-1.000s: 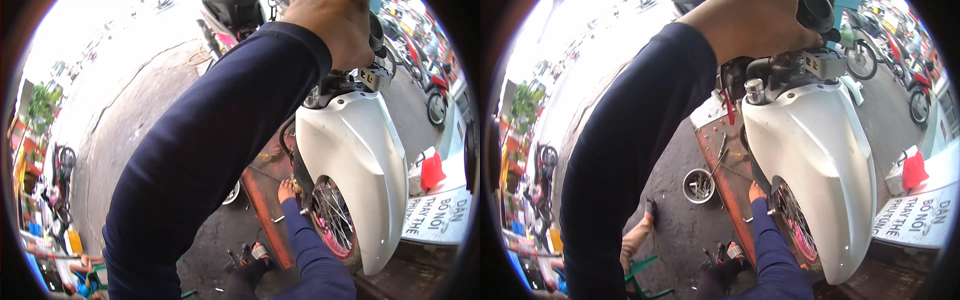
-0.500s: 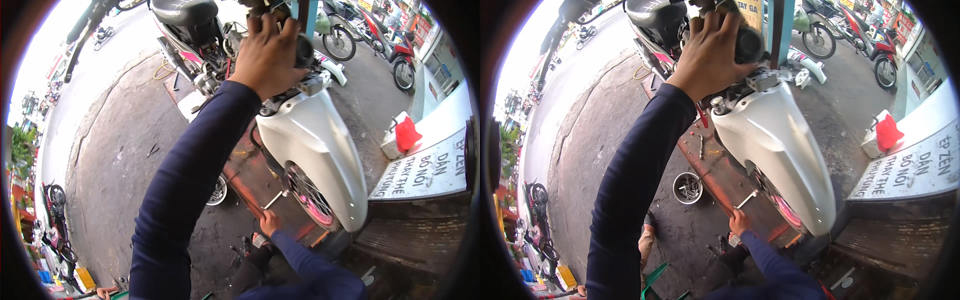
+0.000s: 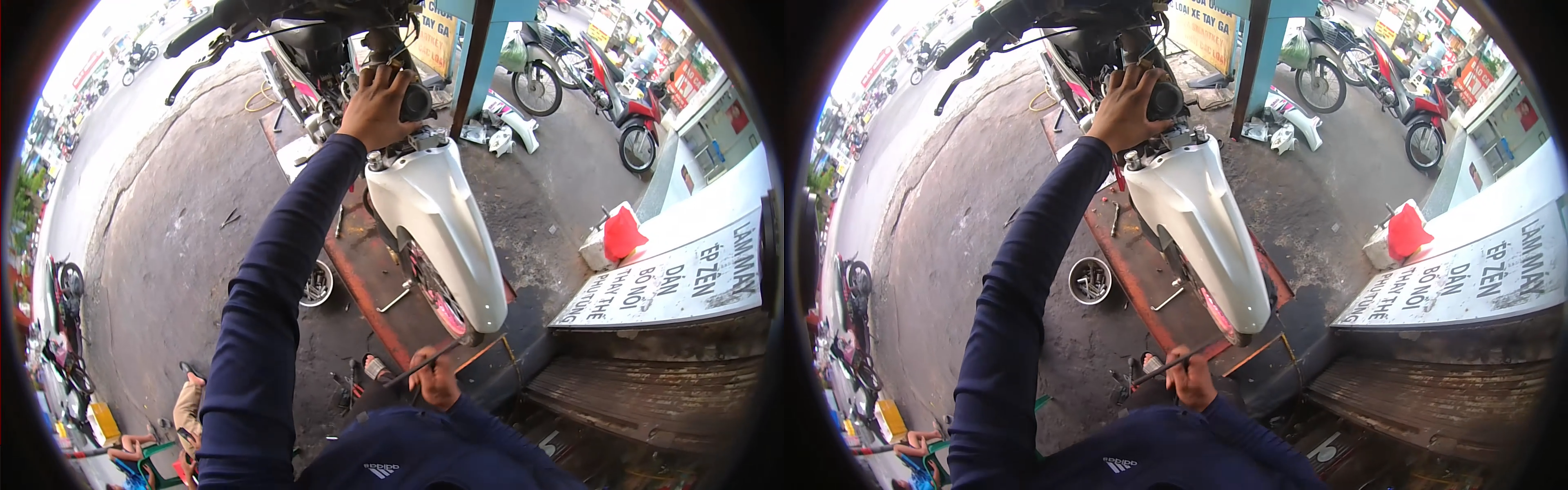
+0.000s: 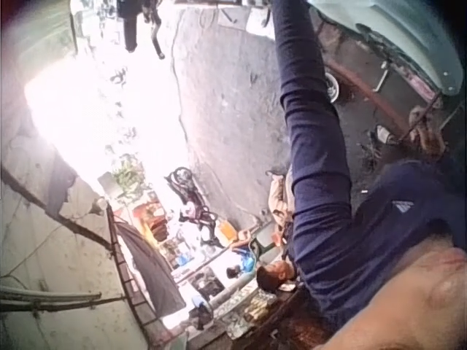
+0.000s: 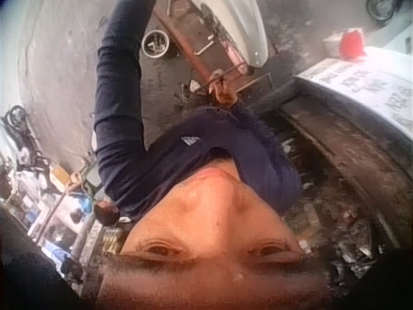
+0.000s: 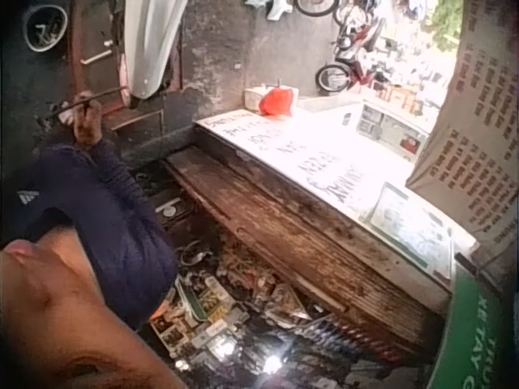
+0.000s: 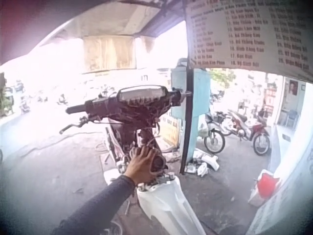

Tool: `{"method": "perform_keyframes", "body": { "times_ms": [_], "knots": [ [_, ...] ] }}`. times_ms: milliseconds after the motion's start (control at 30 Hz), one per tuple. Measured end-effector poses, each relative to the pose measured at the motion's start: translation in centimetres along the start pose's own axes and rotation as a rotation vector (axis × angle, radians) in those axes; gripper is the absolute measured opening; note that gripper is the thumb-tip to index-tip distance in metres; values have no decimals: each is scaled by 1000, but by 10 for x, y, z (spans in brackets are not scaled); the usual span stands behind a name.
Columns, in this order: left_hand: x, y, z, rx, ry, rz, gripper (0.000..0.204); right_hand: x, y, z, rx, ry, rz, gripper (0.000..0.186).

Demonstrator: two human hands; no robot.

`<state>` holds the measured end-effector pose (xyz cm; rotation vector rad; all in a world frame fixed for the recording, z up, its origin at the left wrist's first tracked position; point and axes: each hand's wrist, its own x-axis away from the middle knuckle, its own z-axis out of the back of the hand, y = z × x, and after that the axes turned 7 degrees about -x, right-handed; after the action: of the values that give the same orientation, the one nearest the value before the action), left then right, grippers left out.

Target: Repairing a motorcycle, specifically working on the front assembly and internal components.

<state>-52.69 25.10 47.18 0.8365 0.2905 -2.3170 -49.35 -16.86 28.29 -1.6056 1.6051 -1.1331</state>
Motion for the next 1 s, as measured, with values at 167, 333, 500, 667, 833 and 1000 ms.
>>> {"method": "perform_keyframes", "body": {
  "times_ms": [167,333,500,667,833,1000],
  "knots": [
    [5,12,-1,-28,-29,19,76,-24,-192,43,409,-125,334,19],
    [10,21,-5,-84,-47,24,74,-41,-298,69,290,43,726,33],
    [9,24,-5,-89,-59,55,73,-123,-295,68,223,-6,1003,28],
    [7,23,-3,-115,-93,50,75,-178,-280,57,294,-24,1025,26],
    [8,21,-2,-76,-63,25,77,-195,-274,44,289,-10,997,22],
    [9,18,-4,-55,-54,45,76,-194,-275,35,327,-15,1019,21]
  ]
}}
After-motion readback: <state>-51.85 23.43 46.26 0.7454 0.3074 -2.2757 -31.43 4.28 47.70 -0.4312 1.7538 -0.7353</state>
